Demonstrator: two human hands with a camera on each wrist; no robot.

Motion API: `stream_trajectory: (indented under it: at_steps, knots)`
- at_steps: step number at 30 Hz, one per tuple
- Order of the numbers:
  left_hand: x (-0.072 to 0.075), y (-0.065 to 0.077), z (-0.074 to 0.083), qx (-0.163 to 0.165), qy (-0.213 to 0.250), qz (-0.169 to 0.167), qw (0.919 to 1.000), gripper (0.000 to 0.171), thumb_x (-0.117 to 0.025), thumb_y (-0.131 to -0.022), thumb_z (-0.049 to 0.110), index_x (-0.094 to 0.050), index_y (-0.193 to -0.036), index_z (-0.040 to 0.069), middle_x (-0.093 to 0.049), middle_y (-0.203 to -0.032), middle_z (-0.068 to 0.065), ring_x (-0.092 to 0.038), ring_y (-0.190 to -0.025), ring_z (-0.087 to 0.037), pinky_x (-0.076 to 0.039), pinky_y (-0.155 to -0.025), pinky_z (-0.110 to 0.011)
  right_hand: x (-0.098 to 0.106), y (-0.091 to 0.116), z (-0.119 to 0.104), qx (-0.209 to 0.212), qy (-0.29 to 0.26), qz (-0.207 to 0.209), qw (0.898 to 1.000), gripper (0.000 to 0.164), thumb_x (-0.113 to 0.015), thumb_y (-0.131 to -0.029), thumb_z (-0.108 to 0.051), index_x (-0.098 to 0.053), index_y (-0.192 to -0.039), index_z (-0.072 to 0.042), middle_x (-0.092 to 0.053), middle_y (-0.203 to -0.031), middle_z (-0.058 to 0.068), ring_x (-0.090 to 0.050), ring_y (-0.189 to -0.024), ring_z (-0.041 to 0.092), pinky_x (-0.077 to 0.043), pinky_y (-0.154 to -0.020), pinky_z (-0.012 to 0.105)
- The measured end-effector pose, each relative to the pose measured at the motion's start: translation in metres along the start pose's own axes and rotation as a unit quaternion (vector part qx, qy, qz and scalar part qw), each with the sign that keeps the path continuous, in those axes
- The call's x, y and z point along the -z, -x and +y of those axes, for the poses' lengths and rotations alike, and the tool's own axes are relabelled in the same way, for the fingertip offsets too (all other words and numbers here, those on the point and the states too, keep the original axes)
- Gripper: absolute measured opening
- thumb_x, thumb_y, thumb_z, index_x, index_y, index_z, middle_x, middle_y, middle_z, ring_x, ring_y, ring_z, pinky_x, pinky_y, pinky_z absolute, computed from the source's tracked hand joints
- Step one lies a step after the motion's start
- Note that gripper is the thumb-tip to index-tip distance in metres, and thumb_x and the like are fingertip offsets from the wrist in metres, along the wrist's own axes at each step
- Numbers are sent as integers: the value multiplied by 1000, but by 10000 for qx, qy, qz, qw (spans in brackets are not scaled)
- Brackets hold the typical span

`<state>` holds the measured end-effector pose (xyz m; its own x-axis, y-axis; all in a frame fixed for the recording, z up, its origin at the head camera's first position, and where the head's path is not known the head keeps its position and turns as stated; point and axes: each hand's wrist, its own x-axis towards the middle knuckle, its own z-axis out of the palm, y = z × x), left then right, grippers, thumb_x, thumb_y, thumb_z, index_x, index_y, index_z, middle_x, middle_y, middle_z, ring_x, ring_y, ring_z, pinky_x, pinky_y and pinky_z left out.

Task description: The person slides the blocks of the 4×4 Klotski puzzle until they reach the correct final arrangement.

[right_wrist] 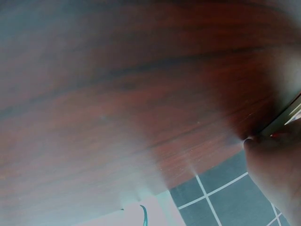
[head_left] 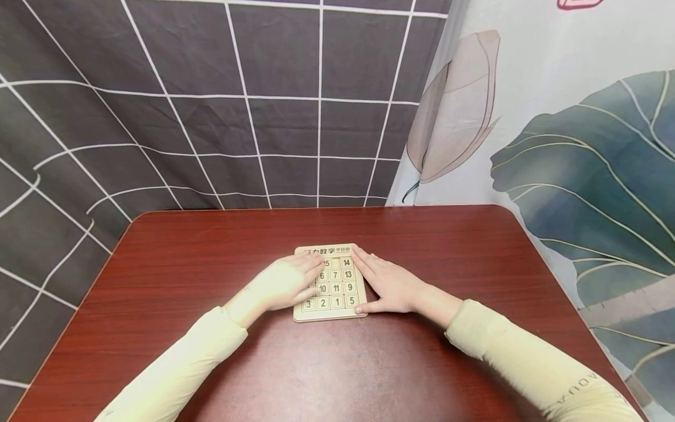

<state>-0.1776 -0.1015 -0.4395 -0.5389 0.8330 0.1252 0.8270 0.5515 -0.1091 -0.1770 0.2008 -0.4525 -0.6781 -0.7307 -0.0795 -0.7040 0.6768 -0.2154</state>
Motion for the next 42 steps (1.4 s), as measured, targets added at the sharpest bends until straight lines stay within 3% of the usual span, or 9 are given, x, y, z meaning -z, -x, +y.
stream_trajectory:
  at_steps: [6,10,19,29,42]
  knots:
    - [0,-12,5,-67,10,-191,9998,59,-60,-105,43,-62,-145,-1,-61,-153,-19,-59,-144,-30,-47,-124,-43,-2,0,1,-20,-1,1,10000,116,-68,-93,-68,-15,-168,3,-9,-179,18,-28,-163,36,-35,-131,52]
    - [-3,-12,4,-23,-25,-262,9997,61,-58,-106,45,-60,-147,1,-59,-155,-17,-57,-146,-28,-45,-125,-42,-2,-1,0,-1,6,11,10000,116,-67,-93,-69,-15,-168,3,-9,-179,18,-28,-163,35,-34,-131,52]
    - [-1,15,-7,86,110,79,9999,59,-64,-104,41,-62,-145,-1,-63,-151,-17,-60,-142,-30,-47,-123,-44,0,-2,-2,10,-16,-22,10000,117,-68,-93,-68,-15,-168,3,-7,-179,18,-26,-164,35,-33,-132,51]
    - [5,35,-12,303,-53,108,9995,56,-67,-102,38,-66,-141,-2,-66,-147,-17,-63,-140,-30,-48,-122,-44,1,-2,-1,41,14,27,10000,118,-69,-92,-68,-13,-169,2,-7,-180,17,-24,-165,32,-31,-133,51]
    - [4,21,-7,185,165,12,9997,55,-65,-103,35,-64,-141,-4,-65,-147,-20,-63,-140,-32,-50,-121,-46,1,-1,-1,12,-12,-6,10000,117,-68,-93,-68,-14,-169,2,-7,-180,17,-24,-165,33,-31,-133,51]
